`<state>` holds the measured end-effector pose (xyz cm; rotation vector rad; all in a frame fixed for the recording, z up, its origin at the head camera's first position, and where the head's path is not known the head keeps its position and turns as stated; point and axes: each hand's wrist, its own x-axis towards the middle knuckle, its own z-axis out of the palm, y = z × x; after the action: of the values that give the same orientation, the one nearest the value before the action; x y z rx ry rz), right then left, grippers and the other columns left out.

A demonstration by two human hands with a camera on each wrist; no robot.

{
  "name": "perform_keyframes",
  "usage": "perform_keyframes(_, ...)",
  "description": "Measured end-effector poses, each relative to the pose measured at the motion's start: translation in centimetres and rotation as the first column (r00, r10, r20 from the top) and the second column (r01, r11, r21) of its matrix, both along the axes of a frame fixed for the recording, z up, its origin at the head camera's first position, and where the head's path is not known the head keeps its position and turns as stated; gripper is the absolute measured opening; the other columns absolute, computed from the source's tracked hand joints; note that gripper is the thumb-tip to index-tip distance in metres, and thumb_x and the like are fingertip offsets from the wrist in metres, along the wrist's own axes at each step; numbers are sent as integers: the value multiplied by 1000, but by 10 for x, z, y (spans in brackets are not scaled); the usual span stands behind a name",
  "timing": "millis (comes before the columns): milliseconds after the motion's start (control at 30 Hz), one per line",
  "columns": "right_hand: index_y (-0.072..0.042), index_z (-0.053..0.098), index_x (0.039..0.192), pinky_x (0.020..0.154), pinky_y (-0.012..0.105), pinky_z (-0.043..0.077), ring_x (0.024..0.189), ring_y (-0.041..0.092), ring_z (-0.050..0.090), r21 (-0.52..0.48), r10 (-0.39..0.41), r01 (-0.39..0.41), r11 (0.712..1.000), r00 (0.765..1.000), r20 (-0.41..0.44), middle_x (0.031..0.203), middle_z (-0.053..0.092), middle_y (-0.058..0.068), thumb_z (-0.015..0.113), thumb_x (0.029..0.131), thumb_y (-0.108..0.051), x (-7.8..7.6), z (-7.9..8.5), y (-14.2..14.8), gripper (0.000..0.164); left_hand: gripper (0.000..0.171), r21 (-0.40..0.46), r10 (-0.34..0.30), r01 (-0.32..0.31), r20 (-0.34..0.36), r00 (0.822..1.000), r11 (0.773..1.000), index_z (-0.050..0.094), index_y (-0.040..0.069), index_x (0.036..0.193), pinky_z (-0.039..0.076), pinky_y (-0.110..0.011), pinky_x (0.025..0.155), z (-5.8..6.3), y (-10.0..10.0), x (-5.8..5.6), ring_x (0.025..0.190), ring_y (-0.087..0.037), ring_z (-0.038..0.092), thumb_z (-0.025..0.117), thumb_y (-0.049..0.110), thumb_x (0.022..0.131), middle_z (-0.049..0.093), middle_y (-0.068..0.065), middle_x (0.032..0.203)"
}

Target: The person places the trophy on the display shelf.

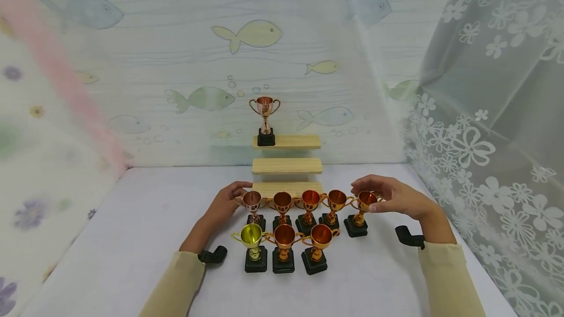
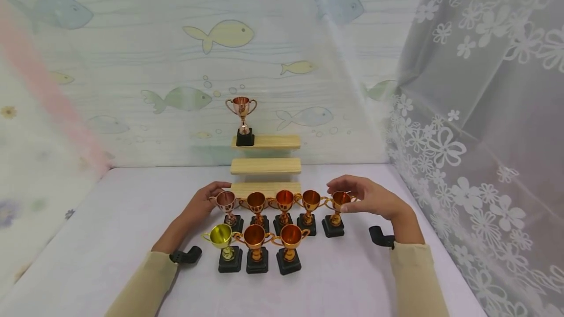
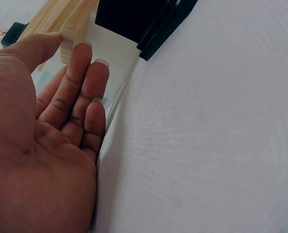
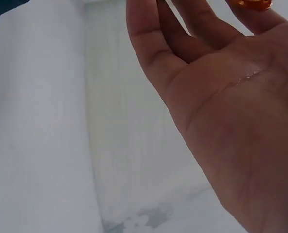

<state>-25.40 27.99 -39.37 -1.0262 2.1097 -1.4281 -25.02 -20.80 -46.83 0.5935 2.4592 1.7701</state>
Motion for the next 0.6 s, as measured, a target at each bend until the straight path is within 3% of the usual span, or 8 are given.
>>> perform_keyframes(100,-3,47,142,96,36,49,124,27,55,44,-1,1,999,1000,-5,143,49,20,68,90,-2,-3,-6,3,56,43,-12,3,-3,1,1000,1000,51,-7,138,42,-28,75,2,0,1,85,-13,60,58,5,97,70,-12,100)
perform_keyframes(167,-5,48,143,98,35,47,126,24,53,73,-2,3,997,1000,-6,144,49,18,69,90,-5,-5,-10,5,57,44,-10,7,-7,2,1000,1000,50,-6,139,42,-27,77,-4,-1,-2,87,-15,61,58,5,97,70,-11,100)
perform_keyframes(300,-10,50,143,100,42,43,128,24,51,117,-11,9,993,1000,15,144,51,12,71,89,-8,-9,-17,7,58,41,11,3,-3,-18,1000,1000,51,-3,139,39,-25,62,-20,-3,-12,78,-21,57,57,6,100,69,-11,99)
perform_keyframes(400,-14,52,142,98,49,42,126,27,53,132,-21,13,991,998,63,140,54,10,71,87,-9,-11,-22,8,58,38,-4,12,-12,-32,999,1000,53,2,139,37,-25,59,-27,-5,-17,76,-21,54,56,5,100,70,-9,99)
perform_keyframes(600,-10,57,135,92,45,47,114,28,61,90,-38,25,996,988,146,126,64,14,72,85,-2,-13,-36,8,53,45,-38,39,-40,-23,999,998,58,9,136,38,-27,68,-28,-7,-17,81,-15,57,55,-3,92,71,-8,99)
